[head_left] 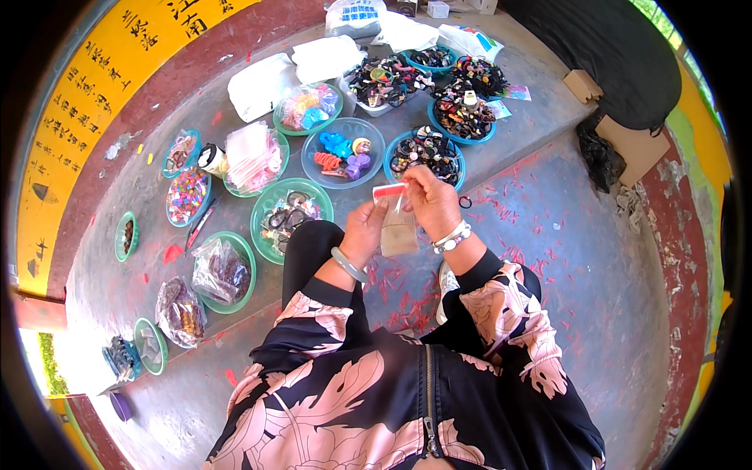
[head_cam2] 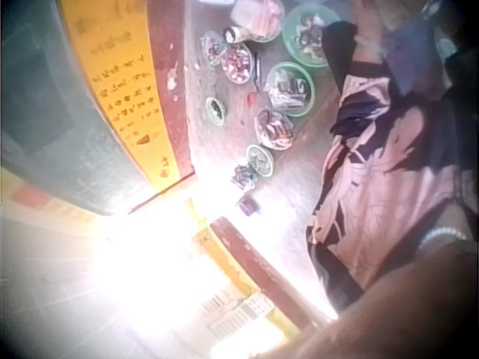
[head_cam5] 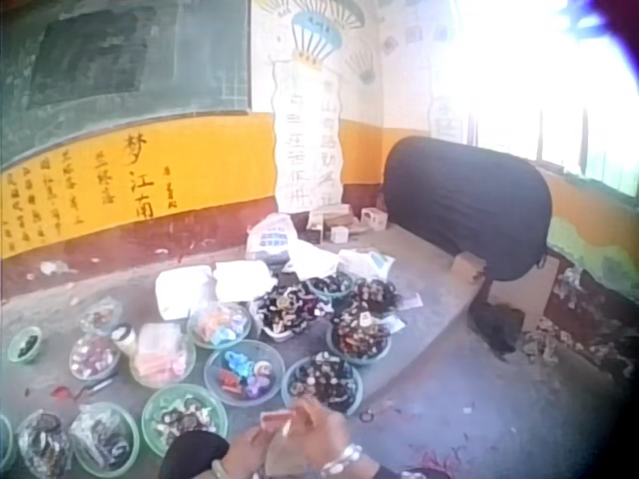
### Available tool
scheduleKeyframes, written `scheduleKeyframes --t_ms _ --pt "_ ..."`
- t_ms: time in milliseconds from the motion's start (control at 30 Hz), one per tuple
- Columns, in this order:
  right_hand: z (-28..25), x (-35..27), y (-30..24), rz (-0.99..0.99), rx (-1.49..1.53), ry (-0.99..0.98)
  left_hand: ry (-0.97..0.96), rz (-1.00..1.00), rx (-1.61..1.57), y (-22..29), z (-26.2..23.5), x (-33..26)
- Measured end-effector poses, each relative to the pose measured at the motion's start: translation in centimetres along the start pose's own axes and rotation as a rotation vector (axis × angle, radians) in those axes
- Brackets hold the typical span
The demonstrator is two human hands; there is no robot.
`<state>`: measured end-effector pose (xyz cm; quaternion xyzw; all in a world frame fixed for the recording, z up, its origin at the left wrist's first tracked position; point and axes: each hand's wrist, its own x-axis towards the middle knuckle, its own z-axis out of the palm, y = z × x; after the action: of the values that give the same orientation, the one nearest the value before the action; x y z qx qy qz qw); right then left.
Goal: The person sits on the floor surrounded by bowls of hair accessories and sorts through them. They pick up hair ties and clips, separate them, and place them into small plastic bags or back into the bowls.
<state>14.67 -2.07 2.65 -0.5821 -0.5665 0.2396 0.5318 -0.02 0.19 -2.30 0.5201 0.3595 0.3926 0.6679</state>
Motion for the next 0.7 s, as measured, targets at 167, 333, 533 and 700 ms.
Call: scheduleKeyframes --t_ms 167,333,533,700 --pt "-1.4 1.6 0.1 0.067 0.191 0.104 0.069 -0.165 -0.139 -1.5 -1.5 0.6" --pt "-3.9 2.8 -1.2 0.280 0.445 0.234 0.356 -0.221 -0.300 -3.4 -1.7 1.4" --pt "-5.7 3.0 -1.4 0.424 0.582 0.250 0.530 -0.266 -0.121 -11.5 -2.8 4.8" --pt "-4.9 3.1 -1.2 0.418 0.635 0.159 0.730 -0.307 0.230 -23.0 -7.2 9.7"
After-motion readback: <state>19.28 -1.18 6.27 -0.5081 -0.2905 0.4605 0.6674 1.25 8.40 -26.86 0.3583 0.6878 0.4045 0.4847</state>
